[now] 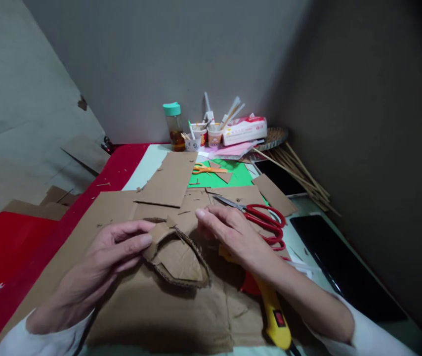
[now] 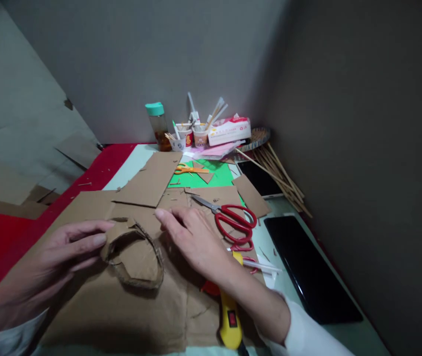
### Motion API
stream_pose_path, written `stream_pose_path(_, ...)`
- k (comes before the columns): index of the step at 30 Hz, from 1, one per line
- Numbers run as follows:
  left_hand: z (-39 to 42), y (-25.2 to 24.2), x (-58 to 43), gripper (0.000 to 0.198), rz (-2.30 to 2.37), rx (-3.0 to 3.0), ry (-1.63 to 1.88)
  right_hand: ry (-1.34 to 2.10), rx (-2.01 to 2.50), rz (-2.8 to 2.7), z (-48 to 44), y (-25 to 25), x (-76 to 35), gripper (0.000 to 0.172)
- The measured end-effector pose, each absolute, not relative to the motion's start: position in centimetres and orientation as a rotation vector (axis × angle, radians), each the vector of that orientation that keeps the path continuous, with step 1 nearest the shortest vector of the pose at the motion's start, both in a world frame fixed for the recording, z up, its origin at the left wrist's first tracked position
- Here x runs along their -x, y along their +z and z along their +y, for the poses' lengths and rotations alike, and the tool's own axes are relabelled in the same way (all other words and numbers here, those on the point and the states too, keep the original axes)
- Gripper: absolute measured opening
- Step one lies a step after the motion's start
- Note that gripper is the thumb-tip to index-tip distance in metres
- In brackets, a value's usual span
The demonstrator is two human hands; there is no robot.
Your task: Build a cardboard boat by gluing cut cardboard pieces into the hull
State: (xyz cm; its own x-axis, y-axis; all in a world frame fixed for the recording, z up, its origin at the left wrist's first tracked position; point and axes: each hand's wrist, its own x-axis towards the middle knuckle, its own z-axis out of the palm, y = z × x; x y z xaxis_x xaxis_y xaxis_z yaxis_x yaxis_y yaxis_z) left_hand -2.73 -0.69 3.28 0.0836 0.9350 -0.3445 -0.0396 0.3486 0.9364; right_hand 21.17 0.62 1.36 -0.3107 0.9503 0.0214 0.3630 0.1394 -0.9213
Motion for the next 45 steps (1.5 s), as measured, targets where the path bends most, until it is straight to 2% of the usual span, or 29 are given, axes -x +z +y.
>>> stream_pose_path(6,-0.1,3.1,4.8,0.033,1.1,-0.829,1.037,1.164,1.264,-1.76,0.8,1.4,-21.7,0.047)
stream_pose_path(15,0.5,1.9,5.4,0.038,0.759,-0.909,1.123,1.192,1.257,-1.846,0.2,1.3,-21.2,0.045)
stream_pose_path(19,0.4,1.7,5.2,0.033,0.685,-0.961,1.106,1.211,1.271,-1.84,0.1,1.3,-21.2,0.044)
stream_pose_path(26,0.2,1.5,5.0,0.029,0.601,-1.099,0.988,1.246,1.118,-1.811,-0.6,1.6,-21.3,0.017)
stream_pose_path(31,0.6,1.3,5.0,0.027,0.578,-1.179,0.906,0.991,0.948,-1.966,-1.0,1.7,-21.1,0.029)
stream_pose_path(36,0.8,1.5,4.9,0.024,0.628,-1.238,0.829,0.887,0.795,-2.119,-1.5,1.5,-20.9,0.04)
stream_pose_path(38,0.8,1.7,4.7,0.022,0.657,-1.265,0.821,0.879,0.784,-2.191,-1.6,1.5,-20.9,0.037)
stream_pose_path(45,0.7,1.8,4.4,0.019,0.731,-1.398,0.867,0.882,0.699,-2.274,-1.2,1.0,-20.7,0.007)
